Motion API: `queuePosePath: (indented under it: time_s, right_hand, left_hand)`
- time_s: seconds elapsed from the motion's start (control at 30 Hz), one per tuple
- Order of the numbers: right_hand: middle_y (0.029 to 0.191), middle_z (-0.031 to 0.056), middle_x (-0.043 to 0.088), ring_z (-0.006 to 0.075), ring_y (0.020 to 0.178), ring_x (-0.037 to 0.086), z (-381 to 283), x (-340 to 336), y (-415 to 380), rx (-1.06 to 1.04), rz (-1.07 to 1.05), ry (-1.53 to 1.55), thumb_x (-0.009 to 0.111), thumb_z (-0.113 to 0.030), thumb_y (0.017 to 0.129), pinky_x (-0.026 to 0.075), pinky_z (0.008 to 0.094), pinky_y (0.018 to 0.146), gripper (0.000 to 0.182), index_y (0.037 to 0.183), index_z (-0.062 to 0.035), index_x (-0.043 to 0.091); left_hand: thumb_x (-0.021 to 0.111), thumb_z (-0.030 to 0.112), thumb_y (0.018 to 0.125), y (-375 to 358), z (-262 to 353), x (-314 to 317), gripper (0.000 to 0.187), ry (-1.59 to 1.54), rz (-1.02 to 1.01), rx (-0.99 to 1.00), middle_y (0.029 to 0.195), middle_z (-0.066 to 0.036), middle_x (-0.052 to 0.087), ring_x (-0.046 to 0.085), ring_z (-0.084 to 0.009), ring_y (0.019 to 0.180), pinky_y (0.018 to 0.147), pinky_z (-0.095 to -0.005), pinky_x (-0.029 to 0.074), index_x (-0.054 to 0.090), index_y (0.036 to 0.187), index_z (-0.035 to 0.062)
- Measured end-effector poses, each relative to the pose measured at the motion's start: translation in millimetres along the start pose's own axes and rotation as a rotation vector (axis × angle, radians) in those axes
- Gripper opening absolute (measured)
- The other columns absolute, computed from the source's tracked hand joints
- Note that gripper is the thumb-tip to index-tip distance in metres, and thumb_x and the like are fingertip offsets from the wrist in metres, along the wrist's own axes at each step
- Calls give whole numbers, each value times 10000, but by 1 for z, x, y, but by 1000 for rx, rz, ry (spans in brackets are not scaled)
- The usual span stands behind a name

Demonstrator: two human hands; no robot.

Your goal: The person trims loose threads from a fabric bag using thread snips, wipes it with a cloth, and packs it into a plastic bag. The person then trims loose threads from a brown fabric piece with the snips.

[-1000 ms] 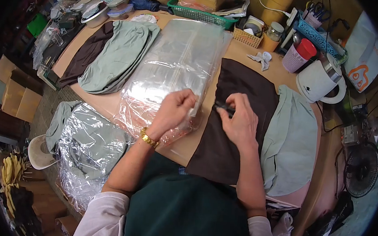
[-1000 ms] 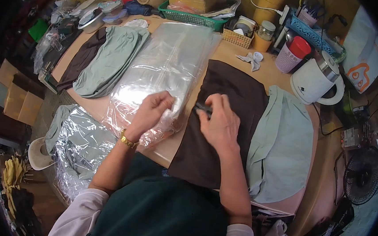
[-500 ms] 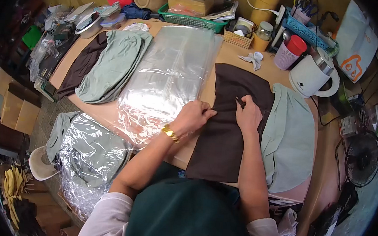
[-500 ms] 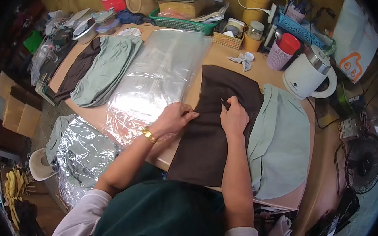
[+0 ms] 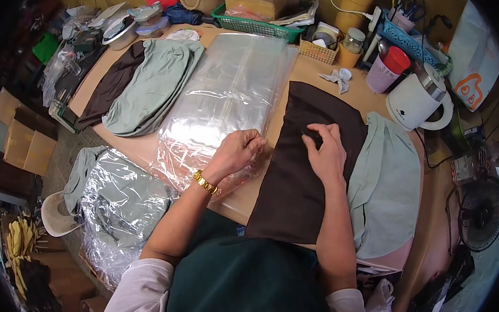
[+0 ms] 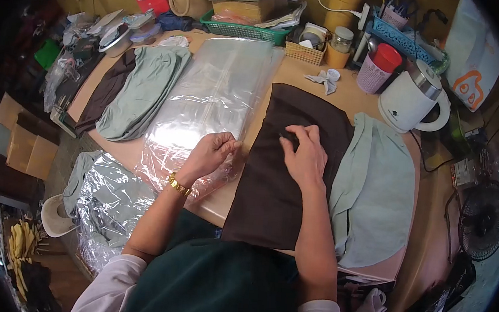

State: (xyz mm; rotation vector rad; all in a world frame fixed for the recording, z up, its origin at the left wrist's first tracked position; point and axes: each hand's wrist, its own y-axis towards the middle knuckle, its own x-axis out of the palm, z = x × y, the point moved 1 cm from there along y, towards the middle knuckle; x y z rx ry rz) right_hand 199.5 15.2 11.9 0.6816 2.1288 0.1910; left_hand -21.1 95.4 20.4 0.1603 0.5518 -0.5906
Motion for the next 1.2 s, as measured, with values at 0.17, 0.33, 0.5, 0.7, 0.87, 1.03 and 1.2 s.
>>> queuePosePath:
  time_s: [0.17, 0.33, 0.5, 0.7, 0.87, 1.03, 1.2]
  right_hand:
    - [892, 61, 559, 297, 780, 633, -51, -19, -15, -117, -218, 137, 769, -172, 766, 497, 404, 714, 214, 932, -94, 659]
    - [821, 68, 564, 262, 710, 625, -61, -11, -22, -274, -136, 69, 785, -109, 721, 477, 380, 615, 262, 870, -60, 575]
    - [805, 66, 558, 267, 700, 620, -60, -7, -21, -255, -114, 14, 784, -111, 717, 474, 389, 609, 286, 843, -66, 531]
    - [843, 52, 552, 306, 694, 601, -63, -14, -19, -246, -109, 18, 755, -122, 731, 467, 433, 656, 268, 848, -99, 514]
    - [879, 74, 556, 338, 770, 614, -46, 9, -13, -179, -169, 33, 764, -137, 740, 474, 465, 702, 312, 934, -102, 522]
    - [1015, 140, 592, 366, 945, 624, -4, 31, 8, -18, -47, -186, 770, -339, 785, 502, 471, 742, 498, 1126, -95, 502]
    - [1168, 165, 608, 350, 998, 637, 21, 44, 36, 90, -151, -192, 718, -442, 820, 491, 475, 822, 531, 1172, -106, 505]
  left_hand:
    - [582, 301, 973, 1, -1, 0, 355, -118, -10, -74, 593, -15, 485, 413, -93, 590, 564, -289, 382, 591, 762, 16]
    - [575, 295, 979, -3, 6, -2, 356, -114, -18, -89, 599, 3, 438, 384, -74, 594, 551, -275, 365, 578, 752, 21]
    - [569, 279, 984, -5, 7, 0, 349, -163, -26, -46, 602, 21, 429, 377, -67, 598, 540, -271, 352, 569, 751, 19]
    - [569, 287, 987, -7, 10, -4, 361, -214, -19, -38, 583, 20, 433, 387, -68, 567, 524, -276, 361, 543, 747, 18]
    - [587, 311, 978, -11, 19, -14, 335, -488, -161, -143, 617, 58, 393, 389, -50, 621, 561, -255, 353, 548, 786, 40]
    - [646, 321, 930, 12, -2, -15, 417, 207, 574, 389, 1211, -200, 487, 544, -261, 1061, 864, -342, 446, 519, 1133, -21]
    - [704, 378, 864, 7, 20, 39, 878, -151, 105, 75, 1496, -292, 222, 337, -415, 1373, 1105, -422, 315, 223, 1468, -39]
